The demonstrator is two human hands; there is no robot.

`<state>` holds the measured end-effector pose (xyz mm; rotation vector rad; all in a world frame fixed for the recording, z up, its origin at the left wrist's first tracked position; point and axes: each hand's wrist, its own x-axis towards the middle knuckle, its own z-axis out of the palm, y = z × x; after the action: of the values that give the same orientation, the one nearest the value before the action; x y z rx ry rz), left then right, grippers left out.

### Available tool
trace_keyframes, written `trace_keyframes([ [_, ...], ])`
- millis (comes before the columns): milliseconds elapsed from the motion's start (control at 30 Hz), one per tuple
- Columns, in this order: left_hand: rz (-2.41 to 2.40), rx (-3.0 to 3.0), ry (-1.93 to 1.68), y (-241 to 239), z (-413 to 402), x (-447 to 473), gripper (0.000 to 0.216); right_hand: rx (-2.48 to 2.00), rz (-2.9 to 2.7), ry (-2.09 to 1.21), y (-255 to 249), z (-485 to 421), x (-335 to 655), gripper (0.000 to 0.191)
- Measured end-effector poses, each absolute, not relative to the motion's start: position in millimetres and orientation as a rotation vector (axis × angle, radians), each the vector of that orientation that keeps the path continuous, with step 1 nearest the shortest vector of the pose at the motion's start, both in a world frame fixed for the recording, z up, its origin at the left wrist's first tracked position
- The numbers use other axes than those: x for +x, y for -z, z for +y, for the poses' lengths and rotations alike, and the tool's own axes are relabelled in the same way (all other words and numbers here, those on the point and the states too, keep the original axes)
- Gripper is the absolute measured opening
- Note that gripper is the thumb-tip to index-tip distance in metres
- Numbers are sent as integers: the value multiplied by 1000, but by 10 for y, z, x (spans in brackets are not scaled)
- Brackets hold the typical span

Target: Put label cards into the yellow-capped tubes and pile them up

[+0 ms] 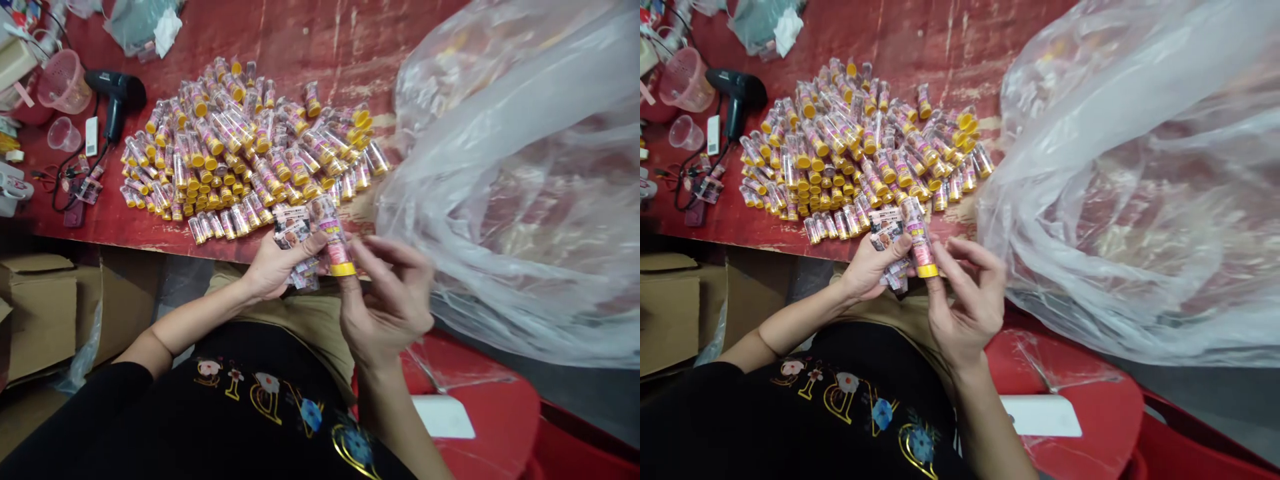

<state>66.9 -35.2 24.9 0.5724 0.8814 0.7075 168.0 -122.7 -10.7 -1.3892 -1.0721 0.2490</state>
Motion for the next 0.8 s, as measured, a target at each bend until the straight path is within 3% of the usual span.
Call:
trace_keyframes([
  [133, 920, 589, -696, -271, -371, 658, 64, -1426, -1042, -130, 110, -1176, 1677, 40],
  [400, 914, 625, -595, -314, -367, 641, 58, -1348, -1039, -144, 113, -1137, 1700, 42],
  [600, 1052, 553, -825, -250, -364, 709, 64, -1315, -883, -310, 101, -1071, 1669, 32],
  [800, 1140, 458, -1006, -202, -303, 726, 50, -1434, -746, -344, 104, -1089, 1699, 21],
])
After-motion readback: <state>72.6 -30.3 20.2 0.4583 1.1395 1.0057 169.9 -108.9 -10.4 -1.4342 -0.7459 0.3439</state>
